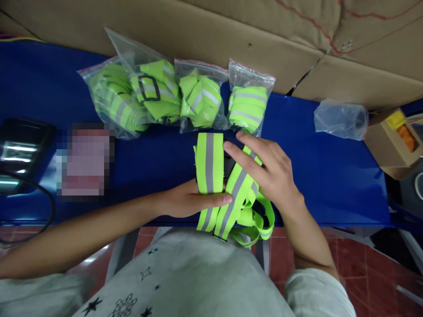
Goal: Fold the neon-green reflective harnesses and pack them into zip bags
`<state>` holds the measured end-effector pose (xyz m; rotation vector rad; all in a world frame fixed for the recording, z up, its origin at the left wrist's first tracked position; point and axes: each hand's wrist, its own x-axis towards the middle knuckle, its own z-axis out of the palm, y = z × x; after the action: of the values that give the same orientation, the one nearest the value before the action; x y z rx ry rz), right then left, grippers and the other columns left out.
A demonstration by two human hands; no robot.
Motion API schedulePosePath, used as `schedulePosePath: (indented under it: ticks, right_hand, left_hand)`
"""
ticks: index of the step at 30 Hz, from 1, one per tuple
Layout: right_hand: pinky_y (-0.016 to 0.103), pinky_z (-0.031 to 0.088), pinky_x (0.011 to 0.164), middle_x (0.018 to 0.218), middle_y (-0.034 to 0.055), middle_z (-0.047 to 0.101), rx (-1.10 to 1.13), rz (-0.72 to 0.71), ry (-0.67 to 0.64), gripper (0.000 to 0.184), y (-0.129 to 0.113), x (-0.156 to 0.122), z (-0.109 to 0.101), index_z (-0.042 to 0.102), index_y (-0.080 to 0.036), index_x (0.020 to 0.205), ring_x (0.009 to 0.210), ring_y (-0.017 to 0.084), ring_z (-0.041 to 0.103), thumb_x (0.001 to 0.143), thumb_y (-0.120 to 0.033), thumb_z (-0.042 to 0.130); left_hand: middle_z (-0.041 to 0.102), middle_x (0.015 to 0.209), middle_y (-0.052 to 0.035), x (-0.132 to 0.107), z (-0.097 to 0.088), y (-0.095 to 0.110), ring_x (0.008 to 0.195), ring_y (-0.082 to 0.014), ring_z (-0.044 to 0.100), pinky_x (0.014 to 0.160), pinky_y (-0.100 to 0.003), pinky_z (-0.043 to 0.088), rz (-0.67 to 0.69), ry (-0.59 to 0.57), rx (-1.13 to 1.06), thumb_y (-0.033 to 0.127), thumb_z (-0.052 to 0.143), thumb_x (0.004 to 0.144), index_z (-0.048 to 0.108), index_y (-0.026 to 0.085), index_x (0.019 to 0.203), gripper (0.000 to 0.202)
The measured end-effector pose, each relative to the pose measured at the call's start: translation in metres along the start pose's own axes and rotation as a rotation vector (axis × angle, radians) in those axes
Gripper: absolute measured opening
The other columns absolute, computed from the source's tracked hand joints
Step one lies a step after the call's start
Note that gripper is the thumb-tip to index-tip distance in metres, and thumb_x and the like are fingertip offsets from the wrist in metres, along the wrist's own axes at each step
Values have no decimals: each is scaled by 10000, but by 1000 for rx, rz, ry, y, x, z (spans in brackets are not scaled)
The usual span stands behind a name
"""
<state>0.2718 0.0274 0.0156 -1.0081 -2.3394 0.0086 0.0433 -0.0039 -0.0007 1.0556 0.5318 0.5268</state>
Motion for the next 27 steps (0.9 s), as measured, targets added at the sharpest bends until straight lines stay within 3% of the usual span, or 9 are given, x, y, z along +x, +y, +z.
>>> schedulePosePath:
  ticks: [4, 7, 8, 11, 14, 17, 21, 27]
  right_hand:
    - [481, 483, 1198, 1594, -30, 519, 90, 49, 3, 711, -4, 5, -1, 304, -503, 1635, 1444, 272, 546, 1042, -189, 540]
    - [468, 554, 1116, 1586, 26, 521, 363, 239, -68, 743, 1, 8, -2, 199, -448, 1678, 1361, 253, 614, 1047, -274, 550]
    - [440, 589, 1065, 1543, 32, 569, 458, 318, -125, 697, 4, 8, -3, 250, -421, 1672, 1310, 241, 650, 1053, -308, 548]
    - [373, 651, 933, 1300, 4, 744, 717, 514, -306, 419, 14, 2, -3, 597, -359, 1484, 1166, 223, 732, 1084, -410, 482]
    - [344, 669, 816, 1120, -2, 798, 932, 615, -396, 463, 15, -5, -4, 711, -329, 1342, 1016, 212, 777, 1113, -480, 338]
    - [359, 645, 942, 1237, 12, 768, 907, 575, -392, 451, 6, -4, -6, 607, -330, 1470, 1124, 206, 751, 1112, -466, 369]
    - [419, 521, 1174, 1511, 31, 616, 839, 472, -407, 544, -8, 5, -8, 371, -348, 1635, 1434, 214, 567, 1099, -411, 434]
    - [349, 562, 1125, 1685, 34, 405, 948, 389, -502, 715, -8, 7, -23, 121, -391, 1690, 1490, 222, 509, 1074, -425, 483]
  left_hand:
    - [729, 1351, -97, 0, 4, 0, 1298, -261, 665, 1178, -432, 499, 87, 84, -13, 366, 747, 921, 715, 173, 1250, 383]
    - [751, 1309, -92, 0, 3, 2, 1254, -255, 692, 1131, -405, 534, 98, 191, -36, 364, 736, 925, 725, 166, 1223, 358]
    - [749, 1313, -93, 0, 2, 3, 1259, -259, 691, 1125, -399, 538, 90, 217, -33, 367, 746, 917, 722, 165, 1232, 376]
    - [742, 1332, -90, 0, -4, 9, 1267, -269, 688, 1115, -394, 544, 60, 267, -4, 399, 761, 906, 711, 168, 1266, 431]
    - [726, 1362, -91, 0, -9, 12, 1273, -278, 682, 1121, -405, 536, 29, 260, 53, 439, 729, 929, 697, 173, 1299, 457]
    - [705, 1398, -90, 1, -11, 8, 1327, -279, 647, 1163, -411, 500, 1, 192, 133, 441, 680, 963, 683, 170, 1320, 449]
    - [671, 1453, -73, 2, -12, 1, 1391, -271, 599, 1217, -420, 447, 65, 203, 213, 467, 647, 985, 664, 198, 1358, 461]
    - [661, 1466, -80, -1, -11, 10, 1388, -269, 601, 1221, -397, 449, 92, 162, 234, 466, 633, 993, 632, 184, 1410, 503]
